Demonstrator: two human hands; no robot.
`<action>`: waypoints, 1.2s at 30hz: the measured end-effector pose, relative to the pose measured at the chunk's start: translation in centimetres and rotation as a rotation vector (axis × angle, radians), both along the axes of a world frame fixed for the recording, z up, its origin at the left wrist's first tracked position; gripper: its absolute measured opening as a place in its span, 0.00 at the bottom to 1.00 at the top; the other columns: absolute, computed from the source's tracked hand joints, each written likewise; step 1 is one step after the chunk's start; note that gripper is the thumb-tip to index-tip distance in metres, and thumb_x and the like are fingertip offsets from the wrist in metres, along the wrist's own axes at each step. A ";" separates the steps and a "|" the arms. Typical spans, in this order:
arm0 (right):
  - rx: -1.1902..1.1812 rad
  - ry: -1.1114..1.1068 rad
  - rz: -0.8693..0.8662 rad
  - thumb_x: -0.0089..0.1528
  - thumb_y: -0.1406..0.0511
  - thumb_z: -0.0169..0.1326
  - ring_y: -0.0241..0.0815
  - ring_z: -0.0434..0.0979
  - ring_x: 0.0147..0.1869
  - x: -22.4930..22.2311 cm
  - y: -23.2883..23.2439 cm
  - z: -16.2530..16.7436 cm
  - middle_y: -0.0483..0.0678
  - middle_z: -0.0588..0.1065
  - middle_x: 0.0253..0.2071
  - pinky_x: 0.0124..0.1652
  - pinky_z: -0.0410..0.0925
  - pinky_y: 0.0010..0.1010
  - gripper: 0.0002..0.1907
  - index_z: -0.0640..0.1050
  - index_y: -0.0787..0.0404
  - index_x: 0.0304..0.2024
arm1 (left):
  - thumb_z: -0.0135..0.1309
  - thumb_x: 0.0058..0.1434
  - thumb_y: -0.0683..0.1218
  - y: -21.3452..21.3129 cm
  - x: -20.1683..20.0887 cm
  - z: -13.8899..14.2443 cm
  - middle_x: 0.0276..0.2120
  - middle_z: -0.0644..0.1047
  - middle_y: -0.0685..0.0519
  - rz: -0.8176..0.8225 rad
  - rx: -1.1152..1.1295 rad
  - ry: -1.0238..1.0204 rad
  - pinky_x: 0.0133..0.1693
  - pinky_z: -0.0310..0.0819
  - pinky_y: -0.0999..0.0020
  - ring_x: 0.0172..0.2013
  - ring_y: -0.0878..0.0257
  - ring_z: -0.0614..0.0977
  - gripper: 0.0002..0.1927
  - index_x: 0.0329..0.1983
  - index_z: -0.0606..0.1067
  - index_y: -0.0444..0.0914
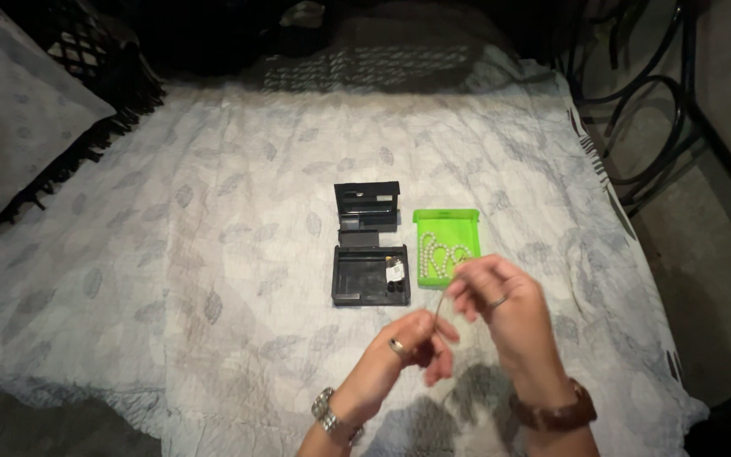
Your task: The person sits on a bed with a jewelry box and a green pouch of pearl necklaces. They put a metal watch on their wrist, put rings on their fingers, and put on a bracelet, then take the items off and place them back into the jewelry box.
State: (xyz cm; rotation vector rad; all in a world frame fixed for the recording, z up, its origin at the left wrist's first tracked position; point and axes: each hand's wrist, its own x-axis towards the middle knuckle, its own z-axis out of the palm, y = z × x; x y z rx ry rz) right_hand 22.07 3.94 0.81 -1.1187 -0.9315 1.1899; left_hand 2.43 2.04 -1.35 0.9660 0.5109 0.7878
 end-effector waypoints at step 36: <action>-0.025 0.185 0.440 0.68 0.60 0.48 0.39 0.73 0.59 -7.1 -0.7 -9.6 0.48 0.74 0.49 0.53 0.69 0.32 0.19 0.72 0.65 0.58 | 0.51 0.69 0.48 -2.6 1.8 2.9 0.28 0.83 0.52 0.261 0.429 0.488 0.32 0.74 0.71 0.28 0.68 0.81 0.13 0.34 0.80 0.35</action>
